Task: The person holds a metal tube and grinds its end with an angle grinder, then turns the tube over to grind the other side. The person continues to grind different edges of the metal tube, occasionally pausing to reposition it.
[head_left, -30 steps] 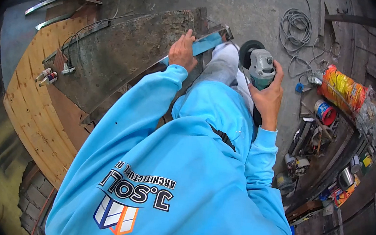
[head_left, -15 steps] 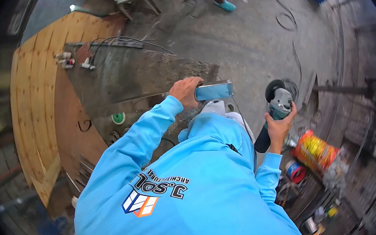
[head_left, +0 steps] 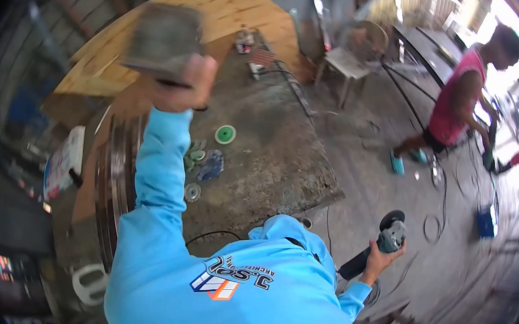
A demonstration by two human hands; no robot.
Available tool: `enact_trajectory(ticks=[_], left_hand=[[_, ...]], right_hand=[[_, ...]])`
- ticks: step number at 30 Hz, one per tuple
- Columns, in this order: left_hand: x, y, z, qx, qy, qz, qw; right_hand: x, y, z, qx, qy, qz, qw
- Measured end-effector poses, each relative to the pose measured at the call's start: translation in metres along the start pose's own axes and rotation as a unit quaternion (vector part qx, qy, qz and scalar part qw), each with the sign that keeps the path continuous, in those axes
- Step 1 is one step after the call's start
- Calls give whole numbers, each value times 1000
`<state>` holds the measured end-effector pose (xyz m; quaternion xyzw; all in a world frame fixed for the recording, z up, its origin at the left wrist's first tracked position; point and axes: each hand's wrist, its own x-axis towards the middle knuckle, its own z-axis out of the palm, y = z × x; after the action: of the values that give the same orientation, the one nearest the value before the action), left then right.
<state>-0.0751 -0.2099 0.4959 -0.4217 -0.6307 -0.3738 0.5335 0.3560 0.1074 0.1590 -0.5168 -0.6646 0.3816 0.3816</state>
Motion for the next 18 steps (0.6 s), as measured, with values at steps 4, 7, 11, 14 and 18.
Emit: enact_trajectory(ticks=[4, 7, 11, 14, 18], left_hand=[[47, 14, -99, 27, 258, -96, 961], [72, 47, -177, -2, 347, -77, 935], [86, 96, -326, -145, 200, -96, 964], [102, 135, -471, 162, -64, 30, 984], [106, 246, -411, -264, -87, -39, 960]], right_hand=[[12, 8, -20, 12, -62, -24, 998], [19, 17, -36, 9, -97, -59, 993], [25, 25, -49, 9, -144, -77, 986], [25, 30, -56, -17, -170, -89, 981], [14, 19, -62, -31, -187, -103, 976]])
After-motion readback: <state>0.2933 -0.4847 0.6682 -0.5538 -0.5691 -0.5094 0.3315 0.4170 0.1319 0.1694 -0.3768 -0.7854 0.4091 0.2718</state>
